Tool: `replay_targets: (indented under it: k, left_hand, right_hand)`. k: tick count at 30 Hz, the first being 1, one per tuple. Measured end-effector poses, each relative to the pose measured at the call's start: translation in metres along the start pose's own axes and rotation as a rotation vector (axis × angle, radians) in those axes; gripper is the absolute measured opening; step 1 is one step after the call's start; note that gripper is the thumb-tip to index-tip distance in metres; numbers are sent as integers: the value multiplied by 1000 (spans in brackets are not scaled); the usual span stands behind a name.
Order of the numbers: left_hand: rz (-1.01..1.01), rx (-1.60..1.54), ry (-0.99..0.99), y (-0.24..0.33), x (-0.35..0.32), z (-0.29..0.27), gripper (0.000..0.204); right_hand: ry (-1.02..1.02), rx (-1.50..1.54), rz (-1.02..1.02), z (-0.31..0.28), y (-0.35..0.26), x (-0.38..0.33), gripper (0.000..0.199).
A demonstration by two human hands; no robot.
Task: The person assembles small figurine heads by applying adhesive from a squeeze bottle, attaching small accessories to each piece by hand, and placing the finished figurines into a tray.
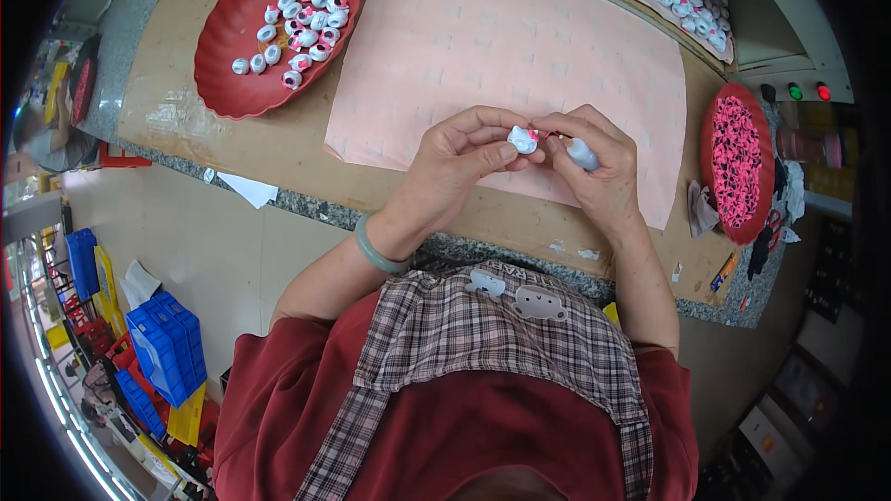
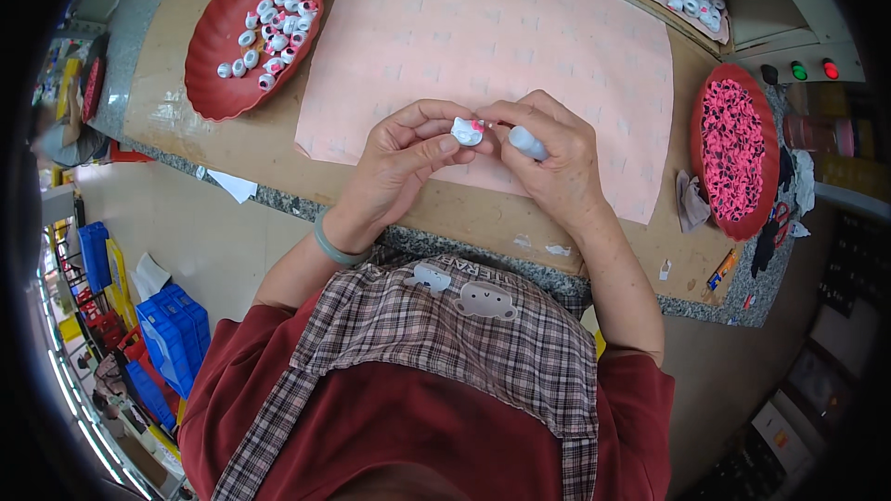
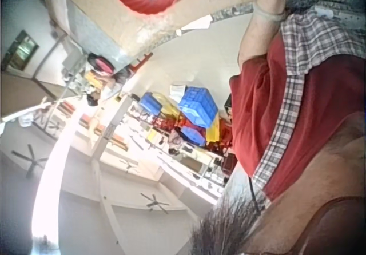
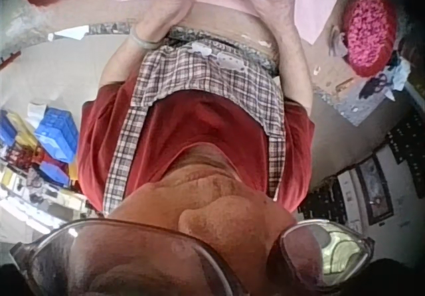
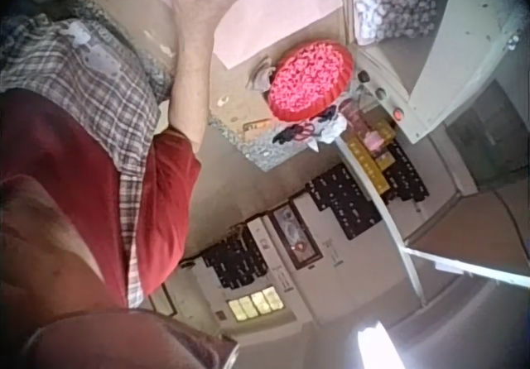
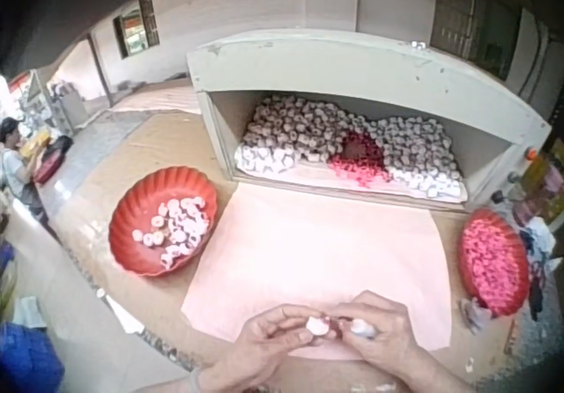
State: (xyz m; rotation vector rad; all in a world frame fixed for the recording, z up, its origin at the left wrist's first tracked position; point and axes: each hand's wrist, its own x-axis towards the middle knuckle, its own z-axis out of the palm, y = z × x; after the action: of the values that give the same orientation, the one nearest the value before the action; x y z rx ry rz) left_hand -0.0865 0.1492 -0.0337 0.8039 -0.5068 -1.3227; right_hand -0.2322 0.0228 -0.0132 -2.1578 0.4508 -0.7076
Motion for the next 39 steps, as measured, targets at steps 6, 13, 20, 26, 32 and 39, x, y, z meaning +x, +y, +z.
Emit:
replay_targets:
  k: [6, 13, 20, 26, 32, 39]
  left_hand:
    - [-52, -109, 22, 0, 0, 0, 23]
    - [-49, -109, -2, 1, 0, 7, 23]
    - [-16, -52, 17, -4, -1, 5, 24]
    - [38, 140, 13, -8, -1, 5, 26]
    - [56, 195, 4, -7, -3, 11, 27]
    - [58, 255, -2, -7, -4, 11, 27]
  right_hand:
    - [52, 329, 448, -4, -10, -7, 12]
    - [54, 589, 413, -6, 4, -17, 8]
    - [87, 708, 460, -6, -5, -26, 10]
    - [115, 728, 465, -5, -17, -29, 10]
    - [59, 655, 438, -4, -18, -29, 10]
    - [86, 565, 497, -2, -26, -27, 9]
